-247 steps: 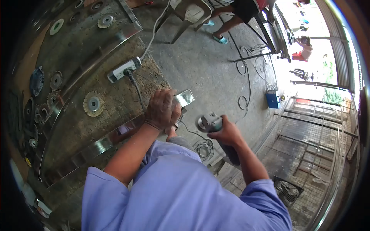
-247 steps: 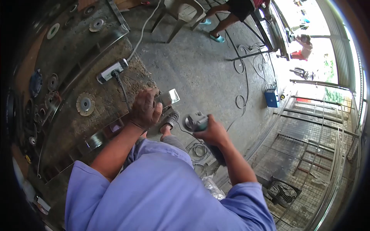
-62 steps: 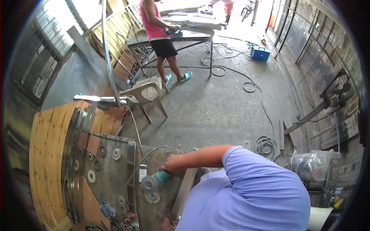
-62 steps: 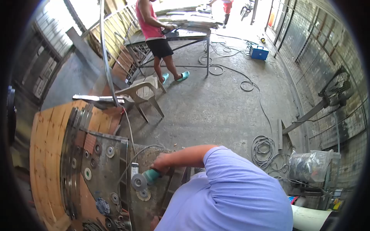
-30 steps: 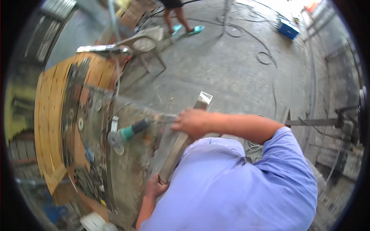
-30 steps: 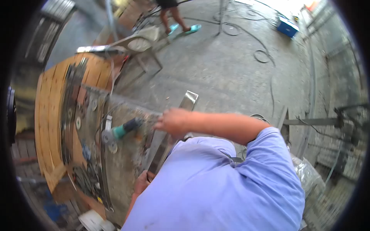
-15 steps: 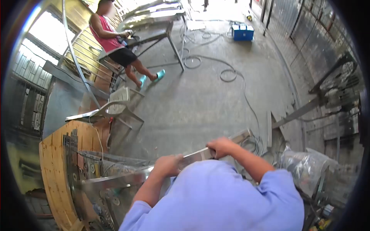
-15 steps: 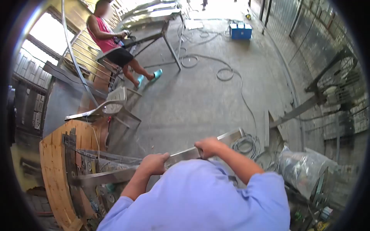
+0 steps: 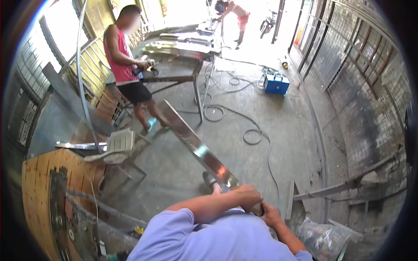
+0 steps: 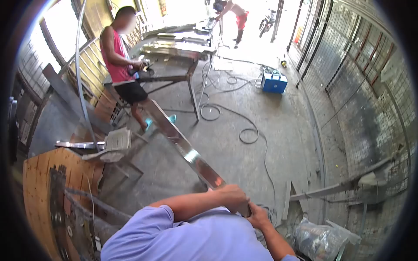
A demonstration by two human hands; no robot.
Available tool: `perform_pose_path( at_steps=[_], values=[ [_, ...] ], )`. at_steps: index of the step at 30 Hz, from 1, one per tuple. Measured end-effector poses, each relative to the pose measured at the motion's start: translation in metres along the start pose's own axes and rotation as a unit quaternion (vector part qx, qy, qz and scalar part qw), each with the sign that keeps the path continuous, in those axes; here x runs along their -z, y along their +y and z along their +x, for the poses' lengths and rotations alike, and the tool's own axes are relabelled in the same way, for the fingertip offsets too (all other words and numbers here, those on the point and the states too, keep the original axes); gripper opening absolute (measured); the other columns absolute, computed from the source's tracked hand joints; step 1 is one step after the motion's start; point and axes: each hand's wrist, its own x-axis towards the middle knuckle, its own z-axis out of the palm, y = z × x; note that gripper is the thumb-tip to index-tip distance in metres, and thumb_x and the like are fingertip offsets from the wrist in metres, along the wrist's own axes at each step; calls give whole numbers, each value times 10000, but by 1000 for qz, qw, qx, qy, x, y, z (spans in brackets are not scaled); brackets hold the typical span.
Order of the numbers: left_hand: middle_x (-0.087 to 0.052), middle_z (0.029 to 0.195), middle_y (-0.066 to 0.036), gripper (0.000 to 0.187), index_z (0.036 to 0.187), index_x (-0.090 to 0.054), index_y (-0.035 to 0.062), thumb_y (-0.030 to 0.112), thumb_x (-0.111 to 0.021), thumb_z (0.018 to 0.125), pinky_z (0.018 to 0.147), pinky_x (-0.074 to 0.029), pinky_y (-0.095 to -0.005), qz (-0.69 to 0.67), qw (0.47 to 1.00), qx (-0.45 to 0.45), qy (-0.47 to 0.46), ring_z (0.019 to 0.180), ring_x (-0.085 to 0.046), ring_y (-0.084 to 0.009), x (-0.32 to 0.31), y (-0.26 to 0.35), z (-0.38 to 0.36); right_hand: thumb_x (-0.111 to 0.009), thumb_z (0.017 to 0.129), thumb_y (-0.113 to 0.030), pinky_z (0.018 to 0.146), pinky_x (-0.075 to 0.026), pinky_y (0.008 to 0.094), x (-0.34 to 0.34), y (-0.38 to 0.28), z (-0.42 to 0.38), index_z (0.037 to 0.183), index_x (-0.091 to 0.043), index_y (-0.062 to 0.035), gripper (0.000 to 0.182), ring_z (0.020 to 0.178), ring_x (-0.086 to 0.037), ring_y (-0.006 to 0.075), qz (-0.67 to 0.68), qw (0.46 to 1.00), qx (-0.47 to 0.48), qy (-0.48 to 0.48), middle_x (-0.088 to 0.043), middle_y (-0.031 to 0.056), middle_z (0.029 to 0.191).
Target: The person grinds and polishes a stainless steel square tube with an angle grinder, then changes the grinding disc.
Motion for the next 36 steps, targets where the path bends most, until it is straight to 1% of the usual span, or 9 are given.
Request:
perform_pose_path(
  at_steps=[4,7,11,18,21,25,28,35,36],
  values=[
    [-617,1163,-128,394,1086,-642,63,293,-754,786,944,-460,-459,-1,976,-72,205,1138,-589,-303,17,-105,5,-808,701,-403,839,-554,451,34,-41,75,1349,-582,-115,745,955,-707,401,44,992,-112,25,-717,228,1027],
    [-636,1086,-132,371,1041,-635,51,299,-748,789,877,-486,-471,-72,896,-66,433,1060,-617,-323,24,-189,-20,-802,665,-362,839,-558,430,61,-72,126,1314,-613,-120,718,932,-720,378,-52,975,-211,38,-731,207,983],
    [-658,1026,-156,383,1105,-647,76,367,-698,862,810,-511,-481,-80,935,160,305,955,-640,-365,24,-297,-74,-787,612,-375,850,-558,431,90,-91,191,1299,-629,-136,744,953,-715,374,-6,964,-265,22,-731,215,1005],
    [-662,1244,-202,551,1221,-655,55,472,-688,862,971,-511,-457,-219,866,426,143,1171,-621,-370,-31,-418,-118,-777,633,-413,888,-537,448,119,-91,322,1299,-621,-146,734,1015,-692,383,9,975,-212,70,-713,216,1086],
    [-675,1236,-229,598,1222,-662,23,490,-699,851,983,-512,-447,-330,793,504,94,1181,-631,-378,-62,-452,-126,-759,658,-410,880,-539,454,140,-104,408,1308,-612,-160,712,1004,-693,390,2,981,-183,59,-716,216,1071],
    [-690,1166,-259,598,1169,-675,-3,485,-710,825,956,-520,-460,-441,664,597,89,1131,-652,-403,-145,-512,-136,-766,666,-415,870,-541,447,170,-123,548,1325,-598,-155,728,990,-696,384,30,992,-119,35,-714,214,1064],
    [-690,1134,-278,566,1126,-681,-18,455,-705,816,932,-522,-474,-436,616,648,101,1108,-656,-419,-128,-523,-149,-772,676,-417,867,-539,451,187,-145,632,1335,-582,-150,737,983,-697,383,24,997,-73,22,-714,219,1056],
    [-715,1017,-264,474,986,-691,-12,429,-701,814,863,-536,-458,-482,494,645,329,990,-691,-412,-81,-601,-115,-790,686,-404,883,-538,445,217,-228,801,1398,-532,-134,803,995,-698,387,-33,999,9,6,-715,235,1037],
    [-717,1015,-259,468,986,-693,-10,425,-707,813,855,-537,-454,-468,513,627,354,990,-695,-400,-58,-607,-109,-793,687,-399,884,-538,444,216,-245,818,1398,-533,-128,804,996,-700,385,-41,999,19,6,-716,237,1042]
  ],
)
